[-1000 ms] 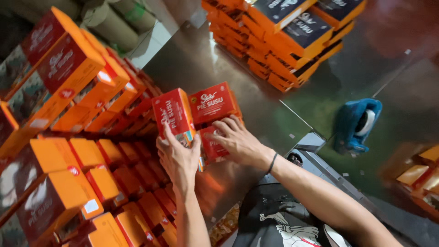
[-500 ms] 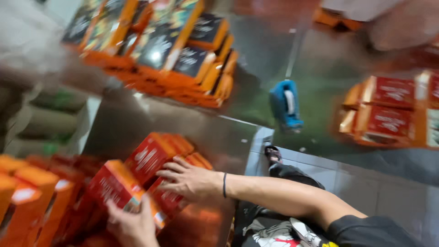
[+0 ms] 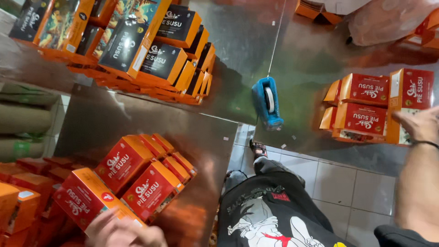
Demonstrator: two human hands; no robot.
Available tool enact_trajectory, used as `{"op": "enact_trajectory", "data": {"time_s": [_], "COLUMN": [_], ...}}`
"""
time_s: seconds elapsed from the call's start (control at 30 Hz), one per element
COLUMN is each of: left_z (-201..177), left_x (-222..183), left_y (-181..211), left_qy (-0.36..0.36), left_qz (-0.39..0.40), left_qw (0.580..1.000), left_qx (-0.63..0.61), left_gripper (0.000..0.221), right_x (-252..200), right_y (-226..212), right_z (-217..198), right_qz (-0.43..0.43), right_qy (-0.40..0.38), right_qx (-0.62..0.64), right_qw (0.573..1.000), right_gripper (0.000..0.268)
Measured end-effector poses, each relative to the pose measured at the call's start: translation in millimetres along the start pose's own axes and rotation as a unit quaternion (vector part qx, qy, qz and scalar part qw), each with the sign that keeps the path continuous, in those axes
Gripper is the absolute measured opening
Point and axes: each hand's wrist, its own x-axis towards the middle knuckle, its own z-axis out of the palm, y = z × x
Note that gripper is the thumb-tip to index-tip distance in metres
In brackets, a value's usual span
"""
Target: The person packages small orange boxes into larger product boxes by hand, using a tape dispenser to seal the larger containers.
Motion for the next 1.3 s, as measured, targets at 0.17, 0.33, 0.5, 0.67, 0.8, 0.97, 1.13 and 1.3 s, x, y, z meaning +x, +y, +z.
{"op": "enact_trajectory", "data": {"time_s": [0.17,0.33,0.5,0.67,0.8,0.97,1.13,1.3], "left_z": [82.0,162.8,170.2,177.2,168.2,195.8,205.0,196.0], "left_x": [-36.8,-125.1,-76.4,-182.3,-225.0,-266.7,-277.0,-265.1], "left_y": [75.5,113.2,160.0,96.5,37.2,11.6,13.2,18.9], "left_qy": [-0.200,-0.519,-0.437,-0.323,-0.372,-0.364,-0.328,-0.355], "left_qz": [-0.290,-0.429,-0.469,-0.536,-0.343,-0.155,-0.095,-0.068], "left_qw": [0.904,0.640,0.573,0.683,0.843,0.918,0.940,0.932], "left_qx": [-0.240,-0.369,-0.510,-0.377,-0.182,-0.026,-0.001,0.017], "left_gripper": [0.024,0.025,0.063,0.062,0.049,0.021,0.013,0.013], "right_x": [-13.9,-114.6,-290.4,-267.5,-189.7,-163.5,-170.5,-178.2], "right_y": [11.2,-68.2,-222.1,-193.6,-167.4,-173.5,-150.0,-136.0], "right_z": [18.2,62.4,46.2,145.3,189.2,221.4,207.7,222.0], "right_qz": [-0.176,-0.092,0.211,0.048,-0.225,-0.086,-0.082,-0.102], "right_qy": [0.051,-0.263,-0.382,-0.447,-0.132,-0.257,-0.247,-0.239], "right_qx": [0.107,0.499,0.575,0.446,0.163,0.202,0.236,0.143], "right_qw": [0.977,0.821,0.692,0.774,0.952,0.941,0.936,0.955], "right_gripper": [0.065,0.062,0.028,0.039,0.032,0.049,0.033,0.035]}}
